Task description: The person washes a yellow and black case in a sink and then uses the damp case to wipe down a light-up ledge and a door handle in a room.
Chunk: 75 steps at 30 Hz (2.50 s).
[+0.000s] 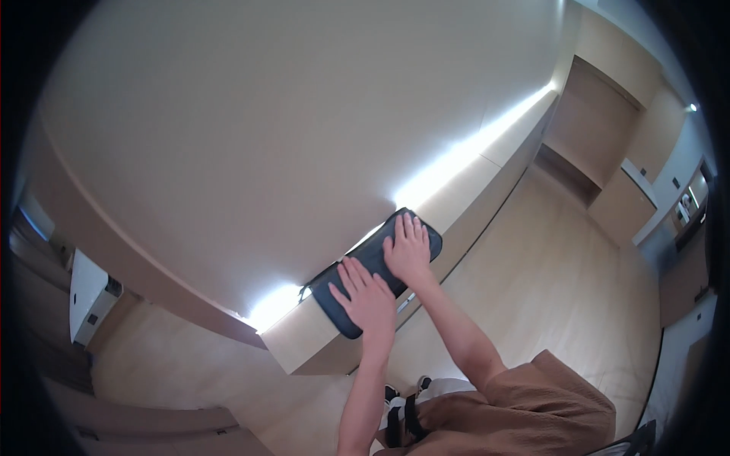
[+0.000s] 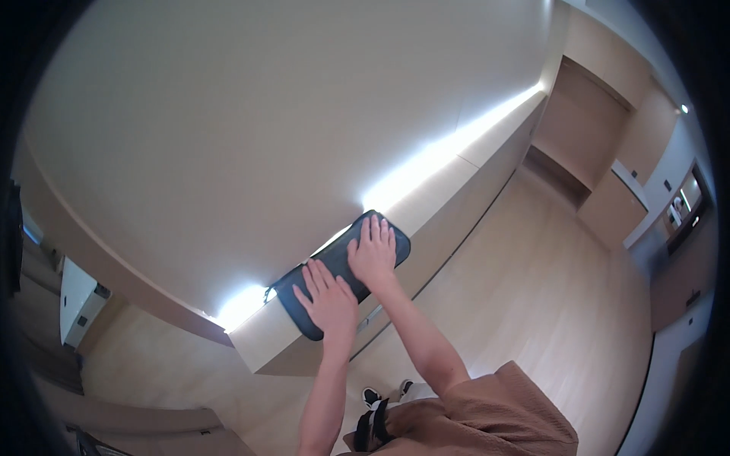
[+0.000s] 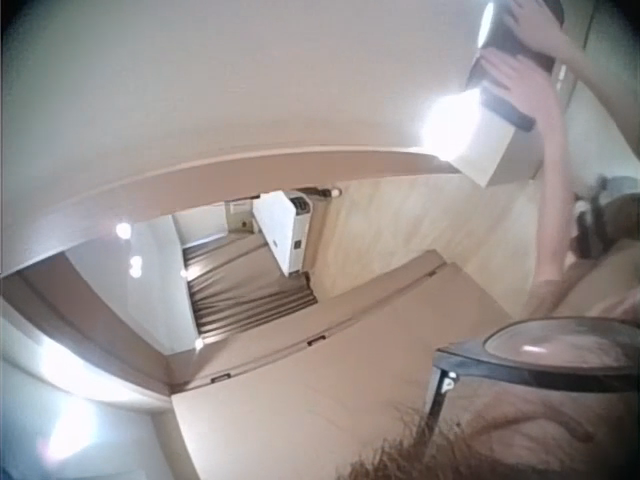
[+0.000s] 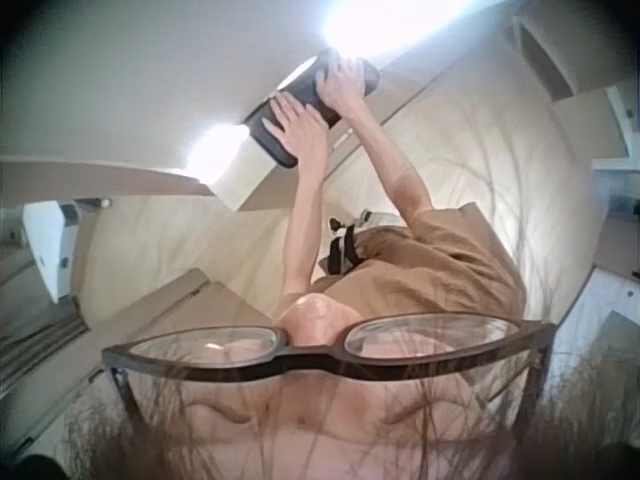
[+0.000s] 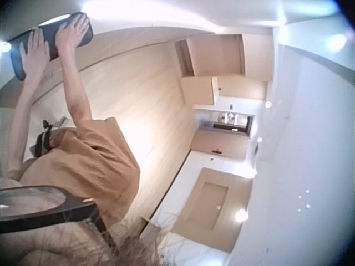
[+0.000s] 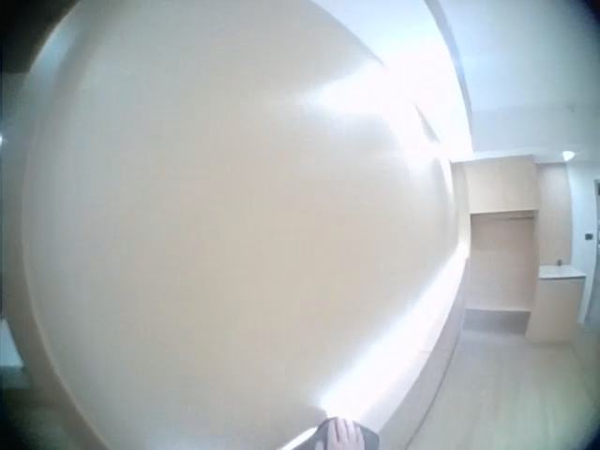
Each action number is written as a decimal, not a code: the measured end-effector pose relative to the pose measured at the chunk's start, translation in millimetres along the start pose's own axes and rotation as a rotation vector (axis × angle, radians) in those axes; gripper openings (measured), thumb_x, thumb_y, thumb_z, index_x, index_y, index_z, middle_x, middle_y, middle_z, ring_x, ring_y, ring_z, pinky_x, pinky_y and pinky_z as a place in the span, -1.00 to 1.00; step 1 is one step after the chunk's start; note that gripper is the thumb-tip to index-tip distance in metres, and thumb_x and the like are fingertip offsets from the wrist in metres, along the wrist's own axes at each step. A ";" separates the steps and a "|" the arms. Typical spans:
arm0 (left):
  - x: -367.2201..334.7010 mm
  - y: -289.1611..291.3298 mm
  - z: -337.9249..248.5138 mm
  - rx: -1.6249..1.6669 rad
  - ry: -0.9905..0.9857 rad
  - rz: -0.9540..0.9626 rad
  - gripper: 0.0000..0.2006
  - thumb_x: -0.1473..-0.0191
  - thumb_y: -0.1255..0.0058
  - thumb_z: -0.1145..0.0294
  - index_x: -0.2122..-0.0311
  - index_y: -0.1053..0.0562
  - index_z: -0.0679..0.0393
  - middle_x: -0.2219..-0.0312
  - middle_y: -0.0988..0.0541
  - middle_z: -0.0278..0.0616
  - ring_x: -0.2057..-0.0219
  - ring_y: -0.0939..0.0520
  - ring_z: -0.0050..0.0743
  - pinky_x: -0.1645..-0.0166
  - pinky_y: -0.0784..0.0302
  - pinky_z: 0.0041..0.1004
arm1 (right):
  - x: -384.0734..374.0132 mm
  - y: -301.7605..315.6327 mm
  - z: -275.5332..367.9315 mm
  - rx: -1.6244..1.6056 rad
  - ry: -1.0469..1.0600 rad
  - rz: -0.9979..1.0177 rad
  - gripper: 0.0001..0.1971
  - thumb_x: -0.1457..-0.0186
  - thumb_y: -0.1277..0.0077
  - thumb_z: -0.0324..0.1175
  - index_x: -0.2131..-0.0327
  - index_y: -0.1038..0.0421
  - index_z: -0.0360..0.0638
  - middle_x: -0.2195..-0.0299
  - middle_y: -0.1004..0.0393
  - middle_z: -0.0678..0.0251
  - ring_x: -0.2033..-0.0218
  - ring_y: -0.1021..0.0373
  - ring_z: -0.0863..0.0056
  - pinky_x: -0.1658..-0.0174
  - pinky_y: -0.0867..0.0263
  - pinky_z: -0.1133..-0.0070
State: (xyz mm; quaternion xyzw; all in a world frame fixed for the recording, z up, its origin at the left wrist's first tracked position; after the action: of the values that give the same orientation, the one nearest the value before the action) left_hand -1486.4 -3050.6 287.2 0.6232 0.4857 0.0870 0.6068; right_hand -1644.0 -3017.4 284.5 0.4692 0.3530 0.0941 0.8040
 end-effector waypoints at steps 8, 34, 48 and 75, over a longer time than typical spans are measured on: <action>-7.2 -121.5 -27.2 0.090 -0.123 0.047 -0.42 -0.32 0.34 0.16 -0.31 -0.12 0.36 -0.34 -0.13 -0.01 -0.40 -0.04 -0.16 -0.40 0.22 0.09 | -43.1 -107.8 -68.0 0.148 -0.292 0.219 -0.31 -0.25 0.33 -0.10 -0.36 0.10 -0.27 -0.41 0.12 0.12 -0.43 0.23 0.13 -0.43 0.37 0.23; -30.0 -167.0 -65.4 -0.011 -0.263 0.167 -0.39 -0.37 0.48 0.10 -0.32 -0.04 0.40 -0.35 -0.07 0.08 -0.40 -0.02 -0.04 -0.36 0.09 0.19 | -77.2 -112.4 -96.7 0.141 -0.346 -0.028 -0.31 -0.23 0.29 -0.11 -0.33 0.02 -0.34 -0.39 0.04 0.13 -0.43 0.21 0.21 -0.41 0.48 0.09; -32.9 -177.1 -70.0 -0.090 -0.280 0.099 -0.41 -0.37 0.43 0.10 -0.34 -0.05 0.30 -0.36 -0.09 -0.02 -0.39 -0.07 -0.11 -0.34 0.00 0.16 | -82.2 -106.6 -99.4 0.176 -0.370 -0.029 -0.32 -0.24 0.33 -0.14 -0.34 0.04 -0.36 -0.40 0.07 0.12 -0.44 0.23 0.21 -0.41 0.47 0.10; -29.6 -155.4 -78.0 -0.203 -0.361 0.011 -0.34 -0.26 0.25 0.10 -0.32 -0.09 0.38 -0.33 -0.14 0.11 -0.39 -0.08 -0.04 -0.32 -0.03 0.18 | -79.2 -97.3 -91.0 0.256 -0.376 0.029 -0.33 -0.27 0.41 -0.11 -0.36 0.08 -0.26 -0.41 0.09 0.22 -0.44 0.20 0.31 -0.43 0.38 0.20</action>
State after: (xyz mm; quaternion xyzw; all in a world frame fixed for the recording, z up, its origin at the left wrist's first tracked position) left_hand -1633.6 -3051.6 190.2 0.5670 0.3543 0.0257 0.7432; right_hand -1779.2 -3045.7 214.3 0.5816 0.1993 -0.0288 0.7882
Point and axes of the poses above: each hand's wrist, its own x-axis away from the middle knuckle, its own y-axis out of the back of the hand, z = x × y, the point moved 8 cm from there along -x, towards the middle knuckle
